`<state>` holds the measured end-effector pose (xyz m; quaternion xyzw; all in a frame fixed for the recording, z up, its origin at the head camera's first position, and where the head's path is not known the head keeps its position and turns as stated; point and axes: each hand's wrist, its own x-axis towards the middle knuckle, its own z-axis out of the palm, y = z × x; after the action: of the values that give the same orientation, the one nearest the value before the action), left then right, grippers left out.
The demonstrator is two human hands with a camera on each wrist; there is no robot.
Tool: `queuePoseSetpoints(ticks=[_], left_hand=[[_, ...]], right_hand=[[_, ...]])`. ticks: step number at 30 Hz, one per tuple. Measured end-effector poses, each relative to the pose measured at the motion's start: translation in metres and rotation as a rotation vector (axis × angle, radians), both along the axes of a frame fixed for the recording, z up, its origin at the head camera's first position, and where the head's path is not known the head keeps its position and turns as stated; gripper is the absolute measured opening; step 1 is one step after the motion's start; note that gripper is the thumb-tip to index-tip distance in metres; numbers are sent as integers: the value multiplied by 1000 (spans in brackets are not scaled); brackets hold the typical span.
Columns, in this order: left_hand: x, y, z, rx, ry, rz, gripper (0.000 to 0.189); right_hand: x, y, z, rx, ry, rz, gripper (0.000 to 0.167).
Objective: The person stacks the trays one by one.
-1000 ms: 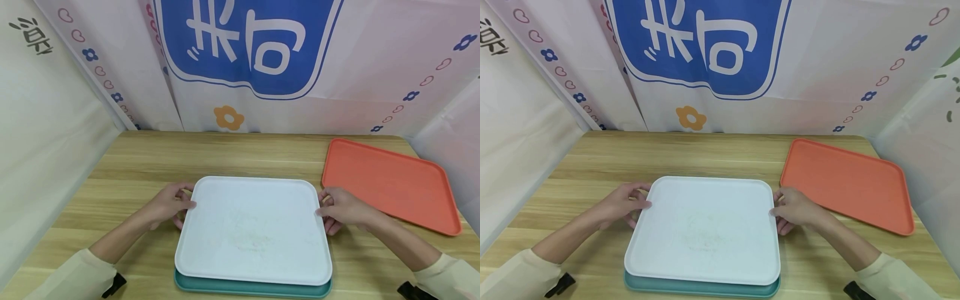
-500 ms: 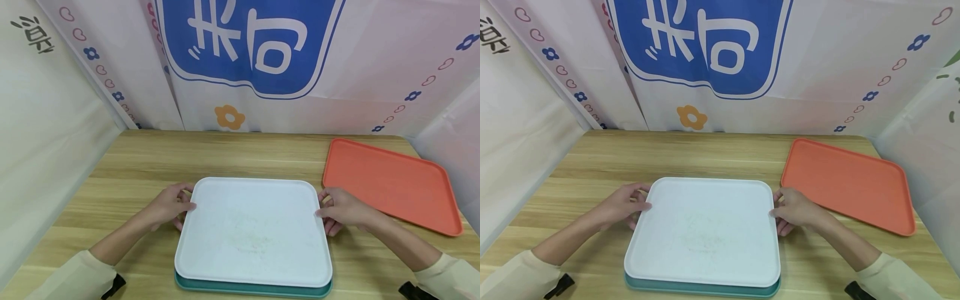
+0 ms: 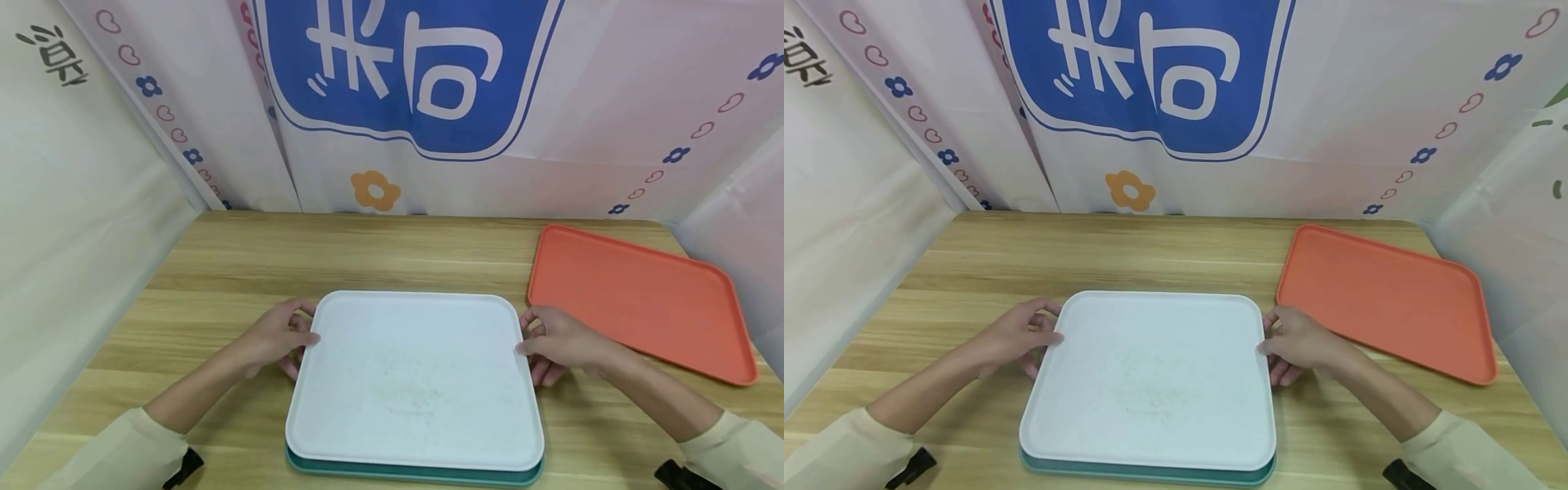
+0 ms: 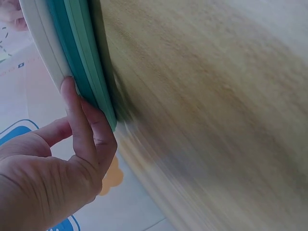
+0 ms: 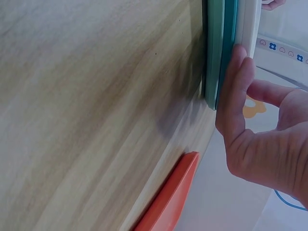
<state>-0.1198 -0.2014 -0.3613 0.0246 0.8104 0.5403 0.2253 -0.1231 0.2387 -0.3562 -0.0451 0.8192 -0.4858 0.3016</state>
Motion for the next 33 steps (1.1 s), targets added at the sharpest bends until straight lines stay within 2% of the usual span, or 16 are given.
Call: queuePoseSetpoints(ticks=[6,15,33], left_hand=[[0,-2,1,15,-27,-9,47],[0,-1,0,24,-33,10,47],[0,2,1,-60,-8,15,42]], right_hand=[[0,1,-1,-1,-10,-5,40],[2,0,-2,13,-7,-19,42],[5,-3,-3,56,23,-39,39]])
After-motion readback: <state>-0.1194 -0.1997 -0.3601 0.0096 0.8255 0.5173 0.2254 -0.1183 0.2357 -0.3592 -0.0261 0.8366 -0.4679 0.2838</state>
